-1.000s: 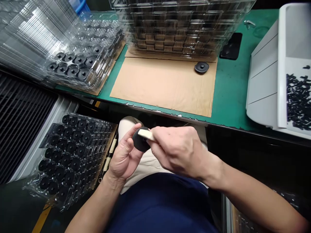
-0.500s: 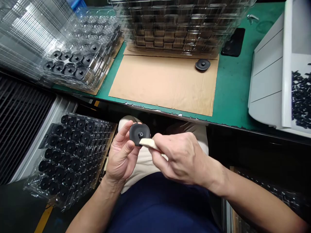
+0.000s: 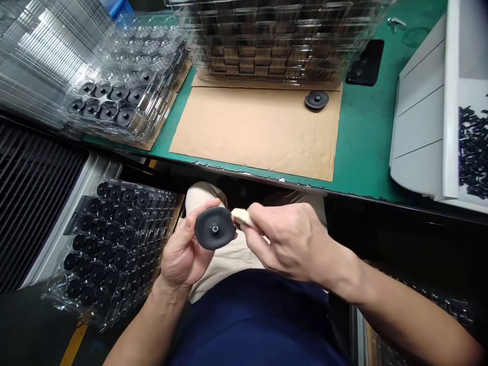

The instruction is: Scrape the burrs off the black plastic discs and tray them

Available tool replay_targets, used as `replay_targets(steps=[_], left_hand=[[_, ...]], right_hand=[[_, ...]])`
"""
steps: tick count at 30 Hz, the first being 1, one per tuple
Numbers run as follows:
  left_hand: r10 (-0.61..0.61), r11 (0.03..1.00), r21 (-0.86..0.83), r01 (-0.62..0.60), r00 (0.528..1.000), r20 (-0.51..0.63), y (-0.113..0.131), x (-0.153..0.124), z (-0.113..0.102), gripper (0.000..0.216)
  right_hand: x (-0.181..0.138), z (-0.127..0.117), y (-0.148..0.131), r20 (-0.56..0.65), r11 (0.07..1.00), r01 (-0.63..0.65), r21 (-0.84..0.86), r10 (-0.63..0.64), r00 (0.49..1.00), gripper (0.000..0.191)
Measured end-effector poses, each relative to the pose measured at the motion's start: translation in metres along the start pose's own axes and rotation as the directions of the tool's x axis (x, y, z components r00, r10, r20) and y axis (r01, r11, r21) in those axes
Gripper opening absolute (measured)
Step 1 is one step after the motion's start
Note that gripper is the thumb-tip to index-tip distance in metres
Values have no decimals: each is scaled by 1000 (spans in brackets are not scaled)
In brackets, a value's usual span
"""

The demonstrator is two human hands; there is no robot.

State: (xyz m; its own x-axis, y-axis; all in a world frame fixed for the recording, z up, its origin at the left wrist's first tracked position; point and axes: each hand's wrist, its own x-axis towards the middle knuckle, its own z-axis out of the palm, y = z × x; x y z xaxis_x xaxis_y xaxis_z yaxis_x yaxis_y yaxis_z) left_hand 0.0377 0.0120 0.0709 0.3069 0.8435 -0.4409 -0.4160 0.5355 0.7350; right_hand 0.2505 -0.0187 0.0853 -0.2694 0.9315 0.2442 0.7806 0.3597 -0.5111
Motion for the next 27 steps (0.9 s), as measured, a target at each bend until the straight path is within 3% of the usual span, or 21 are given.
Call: replay_targets(steps=[4, 7, 14, 19, 27], left_hand=[[-12, 1000, 24, 12, 1000, 20, 0, 0, 6, 36], [-13, 999, 38, 13, 1000, 14, -2, 0, 8, 32], [10, 1000, 24, -9, 1000, -18, -3, 1, 7, 31], [-8, 999, 31, 8, 1000, 14, -1, -1, 6, 36], [-25, 1000, 0, 25, 1000, 10, 1, 2, 8, 32]], right_hand=[[0, -7, -4, -111, 998, 14, 53, -8, 994, 23], [0, -9, -7, -58, 996, 79, 43, -77, 995, 20], [-7, -5, -8, 62, 997, 35, 68, -39, 997, 19], [-6, -3, -2, 21, 999, 4, -32, -3, 1000, 22], [-12, -10, -6, -2, 995, 2, 97, -2, 1000, 21]])
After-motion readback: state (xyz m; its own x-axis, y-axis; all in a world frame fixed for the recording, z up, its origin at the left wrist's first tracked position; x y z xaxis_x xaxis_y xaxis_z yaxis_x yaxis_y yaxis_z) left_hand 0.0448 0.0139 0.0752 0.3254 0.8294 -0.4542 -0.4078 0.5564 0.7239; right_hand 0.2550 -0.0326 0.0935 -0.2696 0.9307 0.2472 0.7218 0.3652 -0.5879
